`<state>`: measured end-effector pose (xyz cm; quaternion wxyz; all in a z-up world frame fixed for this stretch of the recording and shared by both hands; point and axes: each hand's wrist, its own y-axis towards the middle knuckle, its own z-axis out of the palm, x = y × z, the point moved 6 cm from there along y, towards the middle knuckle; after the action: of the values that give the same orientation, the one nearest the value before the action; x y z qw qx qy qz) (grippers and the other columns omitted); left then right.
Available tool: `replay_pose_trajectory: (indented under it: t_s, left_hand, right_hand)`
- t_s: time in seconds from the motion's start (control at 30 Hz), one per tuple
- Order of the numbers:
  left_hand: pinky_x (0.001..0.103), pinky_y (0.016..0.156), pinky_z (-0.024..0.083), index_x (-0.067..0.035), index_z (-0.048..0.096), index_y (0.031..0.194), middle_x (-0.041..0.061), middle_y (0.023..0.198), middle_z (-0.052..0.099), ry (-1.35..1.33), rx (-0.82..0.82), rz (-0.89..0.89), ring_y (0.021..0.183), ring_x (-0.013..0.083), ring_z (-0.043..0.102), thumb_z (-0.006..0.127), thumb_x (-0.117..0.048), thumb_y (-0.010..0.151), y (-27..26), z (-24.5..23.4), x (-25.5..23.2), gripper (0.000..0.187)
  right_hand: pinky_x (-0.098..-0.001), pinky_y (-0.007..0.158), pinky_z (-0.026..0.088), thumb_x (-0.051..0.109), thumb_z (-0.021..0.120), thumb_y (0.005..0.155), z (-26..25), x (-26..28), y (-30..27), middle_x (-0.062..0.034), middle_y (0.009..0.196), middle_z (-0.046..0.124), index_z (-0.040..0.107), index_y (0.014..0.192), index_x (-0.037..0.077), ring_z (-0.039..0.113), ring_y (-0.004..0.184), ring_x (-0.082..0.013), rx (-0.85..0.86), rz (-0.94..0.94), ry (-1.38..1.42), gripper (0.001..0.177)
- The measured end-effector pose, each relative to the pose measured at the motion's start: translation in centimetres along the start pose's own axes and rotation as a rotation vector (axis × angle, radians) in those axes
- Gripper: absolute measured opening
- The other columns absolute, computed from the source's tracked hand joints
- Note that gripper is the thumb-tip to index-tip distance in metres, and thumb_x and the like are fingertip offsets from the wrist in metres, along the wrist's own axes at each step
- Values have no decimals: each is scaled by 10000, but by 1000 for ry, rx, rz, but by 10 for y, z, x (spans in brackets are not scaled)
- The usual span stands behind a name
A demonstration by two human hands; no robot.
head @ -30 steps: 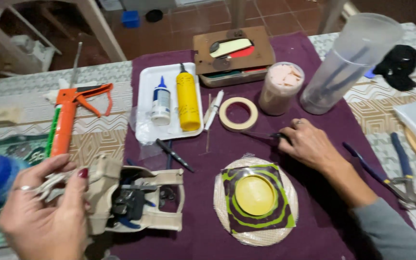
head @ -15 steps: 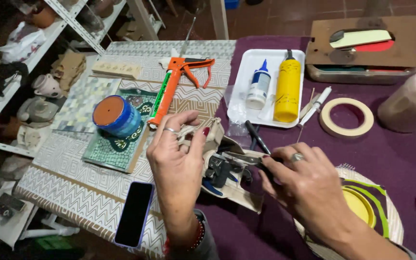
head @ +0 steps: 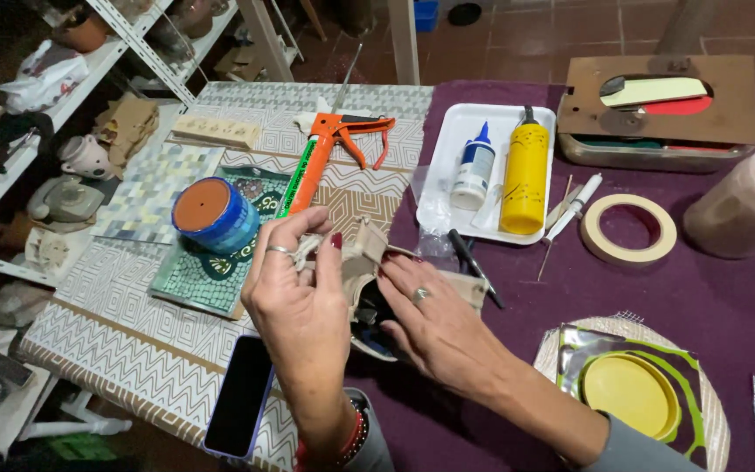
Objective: Cutting crafting materials and marking a base for a mosaic art project.
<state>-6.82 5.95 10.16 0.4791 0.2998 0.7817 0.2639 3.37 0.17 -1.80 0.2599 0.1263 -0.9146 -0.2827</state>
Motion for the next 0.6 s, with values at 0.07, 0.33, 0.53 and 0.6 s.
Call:
replay_pose_trajectory:
  t_s: [0.07,0.33,0.53,0.6]
  left_hand:
    - [310,738,539,38,662,1036,109,977,689,-4,-16,16,805,217,662,663,125,805,0,-4,-2,246]
    - [268,610,477,88,673,1106,154,1088,691,60,11,25,802,196,629,659,184,809,-8,-23,-14,313]
    - [384,784,498,134,672,1175,232,1144,654,128,15,143,919,312,627,701,222,853,-15,-19,-24,335]
    - [446,873,518,147,672,1190,261,1163,637,147,31,184,972,369,636,702,227,849,-17,-13,-29,351]
  right_hand:
    - [-471,1158,444,61,630,867,-27,7,-8,-206,1393,596,587,1297,-84,554,1332,-368,-198,-39,-123,456]
    - [-426,873,638,456,599,866,33,-41,-63,-244,1330,666,476,1444,-18,720,1094,-349,119,1144,1387,757]
    - [-469,934,591,472,511,1062,97,-6,-53,-224,1203,680,596,1275,53,692,1036,-355,9,1104,2183,477]
    - [-425,963,590,434,514,1100,106,0,-42,-138,1153,710,610,1286,79,710,991,-263,-48,1031,2249,412]
